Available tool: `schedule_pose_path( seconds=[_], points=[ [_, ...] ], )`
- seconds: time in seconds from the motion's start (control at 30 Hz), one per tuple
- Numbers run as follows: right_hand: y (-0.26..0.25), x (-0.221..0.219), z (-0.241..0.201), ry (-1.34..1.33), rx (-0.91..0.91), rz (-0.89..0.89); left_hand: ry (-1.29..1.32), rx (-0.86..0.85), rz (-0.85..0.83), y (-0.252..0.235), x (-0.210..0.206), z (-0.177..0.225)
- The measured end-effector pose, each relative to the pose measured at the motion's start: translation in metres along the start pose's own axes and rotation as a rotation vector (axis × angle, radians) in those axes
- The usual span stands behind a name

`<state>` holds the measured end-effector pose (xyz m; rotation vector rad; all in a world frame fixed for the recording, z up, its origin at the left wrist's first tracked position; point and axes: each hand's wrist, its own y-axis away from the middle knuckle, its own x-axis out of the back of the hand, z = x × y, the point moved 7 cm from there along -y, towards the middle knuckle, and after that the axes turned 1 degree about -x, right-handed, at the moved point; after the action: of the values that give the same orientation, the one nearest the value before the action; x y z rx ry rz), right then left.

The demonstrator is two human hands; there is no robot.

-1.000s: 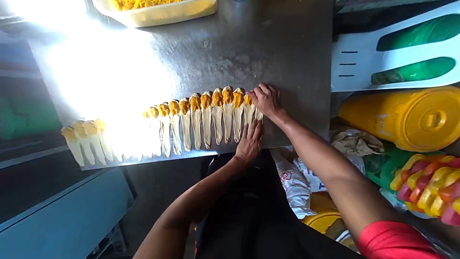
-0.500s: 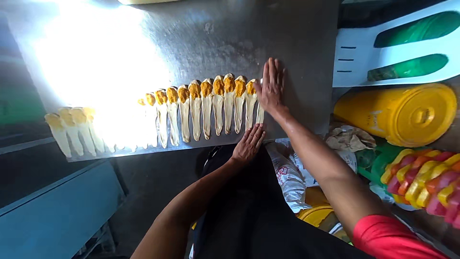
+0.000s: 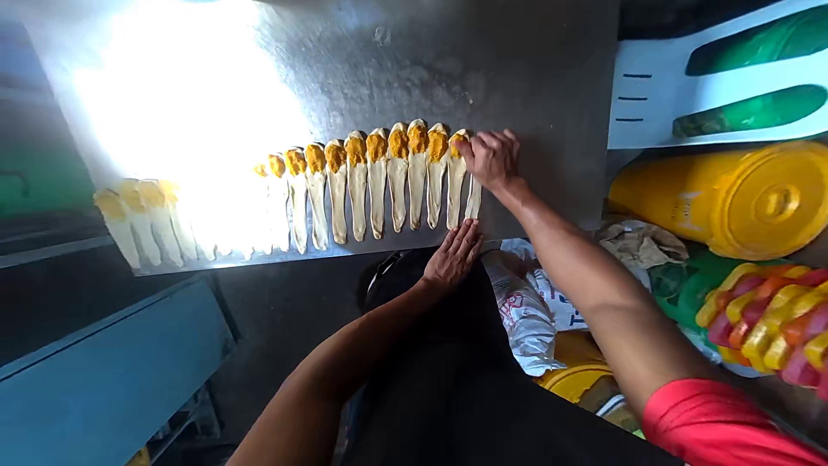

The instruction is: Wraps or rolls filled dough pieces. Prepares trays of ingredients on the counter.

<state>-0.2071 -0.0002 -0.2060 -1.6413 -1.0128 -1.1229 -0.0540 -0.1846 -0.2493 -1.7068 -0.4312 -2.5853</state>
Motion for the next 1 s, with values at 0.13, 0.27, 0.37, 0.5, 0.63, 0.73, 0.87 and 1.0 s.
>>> schedule_pose_path(
  seconds=[0.13, 0.27, 0.37, 0.5, 0.63, 0.73, 0.87, 1.0],
  points=[
    [-0.046, 0.009, 0.014, 0.048, -0.019, 0.001, -0.036, -0.013, 0.001, -0.007, 0.003, -0.001],
    [-0.031, -0.016, 0.026, 0.085, -0.141, -0.004, -0.084, -0.004, 0.046, -0.006, -0.002, 0.003],
    [0.032, -0.021, 0.006, 0.042, -0.226, -0.198, -0.052, -0.016, 0.082, 0.001, -0.009, 0.005],
    [0.14, 0.009, -0.038, -0.043, -0.139, -0.303, -0.013, -0.048, 0.032, 0.01, -0.012, 0.012],
    [0.136, 0.016, -0.025, -0.076, -0.151, -0.198, 0.025, -0.067, 0.005, 0.007, 0.001, 0.009],
    [0.09, -0.001, -0.005, -0.02, -0.211, -0.128, 0.019, -0.087, 0.135, 0.006, -0.002, 0.008],
    [0.097, -0.014, -0.011, -0.001, -0.184, -0.14, 0.033, -0.136, 0.111, 0.027, -0.01, 0.007],
    [0.175, 0.005, -0.049, -0.079, -0.081, -0.246, 0.317, -0.145, 0.289, 0.078, 0.024, -0.012]
  ],
)
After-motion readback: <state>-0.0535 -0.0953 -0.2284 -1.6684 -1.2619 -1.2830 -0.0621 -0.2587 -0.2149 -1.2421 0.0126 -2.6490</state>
